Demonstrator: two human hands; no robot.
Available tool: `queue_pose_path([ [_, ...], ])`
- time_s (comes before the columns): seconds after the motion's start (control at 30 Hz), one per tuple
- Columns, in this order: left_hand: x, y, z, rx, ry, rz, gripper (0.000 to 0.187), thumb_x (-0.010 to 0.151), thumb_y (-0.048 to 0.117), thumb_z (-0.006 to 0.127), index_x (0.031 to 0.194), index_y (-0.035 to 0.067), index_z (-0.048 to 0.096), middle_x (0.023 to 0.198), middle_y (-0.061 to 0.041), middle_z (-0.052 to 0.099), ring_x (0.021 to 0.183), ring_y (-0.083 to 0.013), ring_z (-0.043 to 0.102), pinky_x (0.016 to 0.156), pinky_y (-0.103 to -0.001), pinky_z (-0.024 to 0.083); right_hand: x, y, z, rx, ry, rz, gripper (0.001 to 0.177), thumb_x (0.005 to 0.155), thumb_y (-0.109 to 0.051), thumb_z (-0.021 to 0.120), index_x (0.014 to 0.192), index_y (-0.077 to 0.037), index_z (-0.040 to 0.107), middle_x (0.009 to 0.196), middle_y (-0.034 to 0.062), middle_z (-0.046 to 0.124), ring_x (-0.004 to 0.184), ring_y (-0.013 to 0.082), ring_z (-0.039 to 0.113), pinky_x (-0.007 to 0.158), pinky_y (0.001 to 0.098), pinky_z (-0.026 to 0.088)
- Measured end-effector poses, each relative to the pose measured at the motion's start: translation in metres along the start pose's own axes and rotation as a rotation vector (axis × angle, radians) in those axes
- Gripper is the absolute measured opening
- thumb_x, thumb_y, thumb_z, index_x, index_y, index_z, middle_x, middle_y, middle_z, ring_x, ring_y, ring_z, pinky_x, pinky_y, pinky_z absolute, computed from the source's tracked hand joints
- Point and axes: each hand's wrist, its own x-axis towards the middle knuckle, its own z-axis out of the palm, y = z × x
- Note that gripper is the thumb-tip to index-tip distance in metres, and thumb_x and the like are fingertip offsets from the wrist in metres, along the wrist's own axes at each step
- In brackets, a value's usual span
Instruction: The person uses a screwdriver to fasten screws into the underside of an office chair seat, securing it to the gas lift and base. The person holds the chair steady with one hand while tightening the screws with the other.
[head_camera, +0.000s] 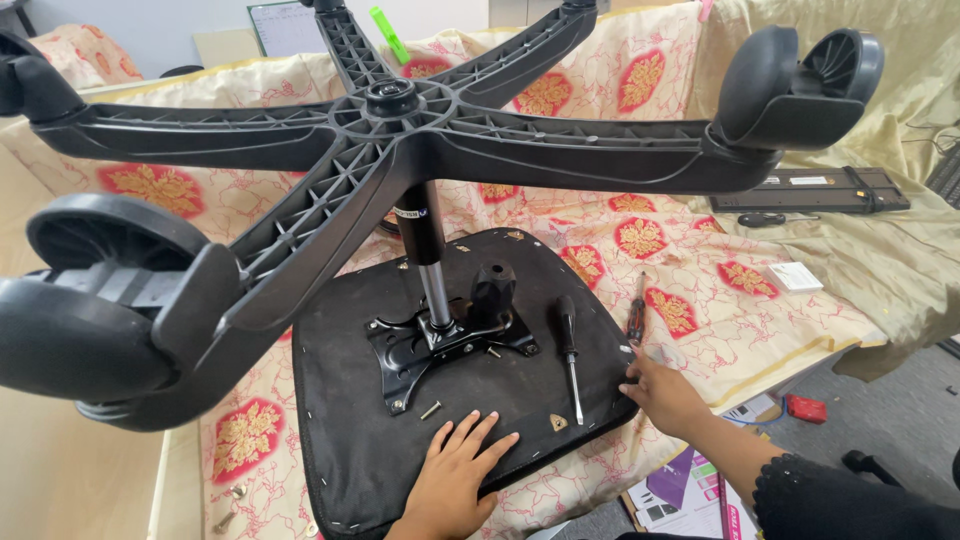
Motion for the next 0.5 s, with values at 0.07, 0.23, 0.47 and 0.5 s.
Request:
queue_pose_path([
  [0.07, -0.001, 0.002, 0.000, -0.005, 0.004, -0.030, 0.079, 0.079, 0.029, 0.077, 0.151, 0.029, 0.045, 0.164, -0.010, 0.027, 0.153, -0.0313, 0.019, 0.122, -0.055, 0.010, -0.001, -0.005, 0.001, -0.052, -0.005, 0.007, 0.046, 0.089, -0.026, 0.070, 0.126, -0.006, 0.053, 0.084, 0.0165, 0.071, 0.085, 0.0352, 0.072, 0.080, 0.0469, 0.055],
  [0.23, -0.001, 0.006, 0.000, 0.065, 0.067, -0.179, 0.080, 0.083, 0.050, 0.069, 0.155, 0.028, 0.043, 0.170, -0.015, 0.016, 0.153, -0.0348, 0.008, 0.119, -0.060, 0.002, 0.010, 0.004, 0.009, -0.246, -0.048, -0.038, 0.025, 0.093, -0.025, 0.063, 0.110, -0.007, 0.056, 0.090, 0.0154, 0.071, 0.093, 0.0372, 0.070, 0.085, 0.0515, 0.053],
  [0.47, 0.002, 0.018, 0.002, 0.166, 0.014, -0.466, 0.074, 0.092, 0.067, 0.048, 0.157, 0.035, 0.033, 0.169, -0.012, 0.010, 0.155, -0.0342, -0.002, 0.120, -0.064, -0.003, 0.034, 0.017, 0.026, -0.302, -0.055, -0.289, 0.004, 0.087, -0.011, 0.059, 0.088, -0.008, 0.062, 0.101, 0.0170, 0.064, 0.104, 0.0372, 0.063, 0.089, 0.0494, 0.051],
  [0.5, 0.003, 0.020, 0.001, 0.165, -0.023, -0.511, 0.074, 0.093, 0.068, 0.047, 0.157, 0.036, 0.030, 0.167, -0.011, 0.010, 0.156, -0.0342, -0.003, 0.121, -0.063, -0.003, 0.038, 0.015, 0.027, -0.314, -0.120, -0.246, 0.007, 0.090, -0.013, 0.060, 0.086, -0.009, 0.064, 0.102, 0.0153, 0.063, 0.106, 0.0360, 0.062, 0.089, 0.0482, 0.052],
])
